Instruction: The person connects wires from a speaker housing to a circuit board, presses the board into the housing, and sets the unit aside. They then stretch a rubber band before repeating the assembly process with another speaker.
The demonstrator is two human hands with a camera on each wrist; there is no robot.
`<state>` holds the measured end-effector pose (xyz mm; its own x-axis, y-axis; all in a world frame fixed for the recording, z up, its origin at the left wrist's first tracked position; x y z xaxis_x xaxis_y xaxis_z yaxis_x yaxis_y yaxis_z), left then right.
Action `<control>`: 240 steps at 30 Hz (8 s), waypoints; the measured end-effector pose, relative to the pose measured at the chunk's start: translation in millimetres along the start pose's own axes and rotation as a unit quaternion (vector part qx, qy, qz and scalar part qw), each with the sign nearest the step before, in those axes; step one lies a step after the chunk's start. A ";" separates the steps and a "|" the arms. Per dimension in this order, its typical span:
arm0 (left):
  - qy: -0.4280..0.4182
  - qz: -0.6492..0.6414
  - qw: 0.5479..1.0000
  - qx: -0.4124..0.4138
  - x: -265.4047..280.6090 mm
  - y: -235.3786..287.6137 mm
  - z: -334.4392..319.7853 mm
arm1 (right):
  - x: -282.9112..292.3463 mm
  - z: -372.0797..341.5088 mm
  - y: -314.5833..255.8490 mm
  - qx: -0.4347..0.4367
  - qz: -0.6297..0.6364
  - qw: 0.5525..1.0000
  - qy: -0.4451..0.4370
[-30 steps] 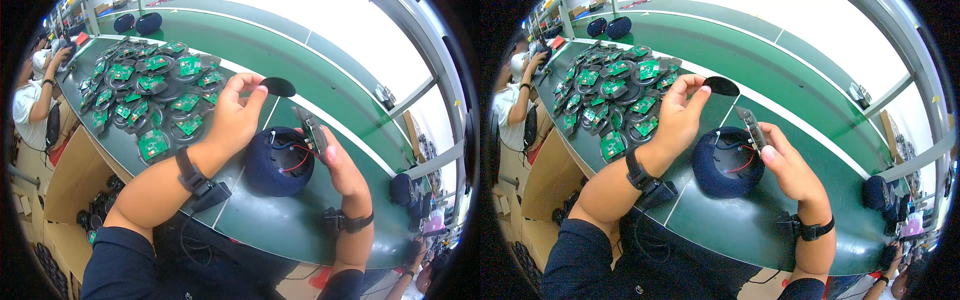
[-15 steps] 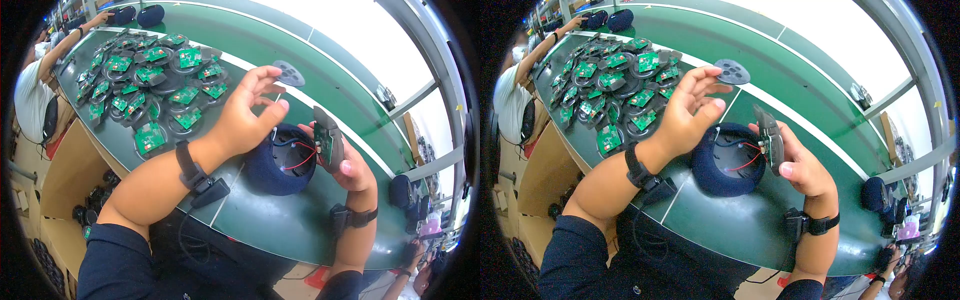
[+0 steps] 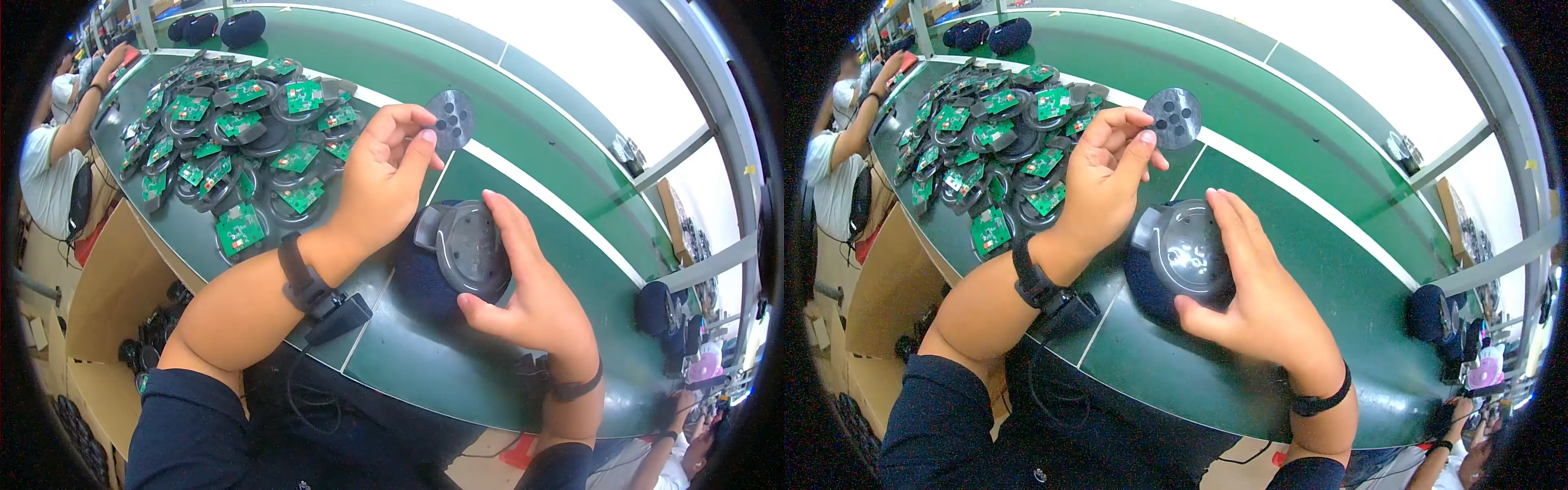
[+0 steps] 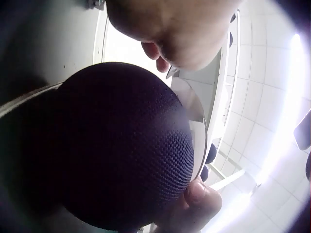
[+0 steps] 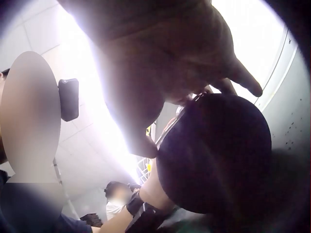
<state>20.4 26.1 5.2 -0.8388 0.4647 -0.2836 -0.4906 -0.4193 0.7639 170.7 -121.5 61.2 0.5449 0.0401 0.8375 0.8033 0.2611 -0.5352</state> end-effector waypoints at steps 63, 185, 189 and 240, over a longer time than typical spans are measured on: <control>-0.065 0.064 0.985 0.144 2.2 -53.0 5.8 | 38.5 149.0 259.0 -0.338 0.265 0.833 0.349; -0.170 0.402 0.875 -0.209 -35.1 33.0 -23.5 | -42.5 66.5 128.3 -0.169 0.338 0.855 0.354; -0.151 0.364 0.909 -0.136 -24.7 13.0 -16.4 | -42.2 66.9 135.0 -0.162 0.352 0.845 0.367; -0.191 0.485 0.782 -0.342 -46.2 23.8 -26.9 | -40.0 67.5 105.2 -0.014 0.118 0.880 0.460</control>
<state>41.1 -26.4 20.9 -0.8266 -0.1863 0.5311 0.2112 -0.9773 -0.0140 217.2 -30.6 -21.1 0.6507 -0.7113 0.2657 0.6404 0.3260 -0.6955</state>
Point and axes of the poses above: each hand's wrist, its own z-axis towards the middle knuckle, its own x-axis out of the back of the hand, y = z × x, the point moved 3 cm from there along z, towards the middle knuckle, and after that the axes turned 3 degrees about -y, right-handed, at the moved point
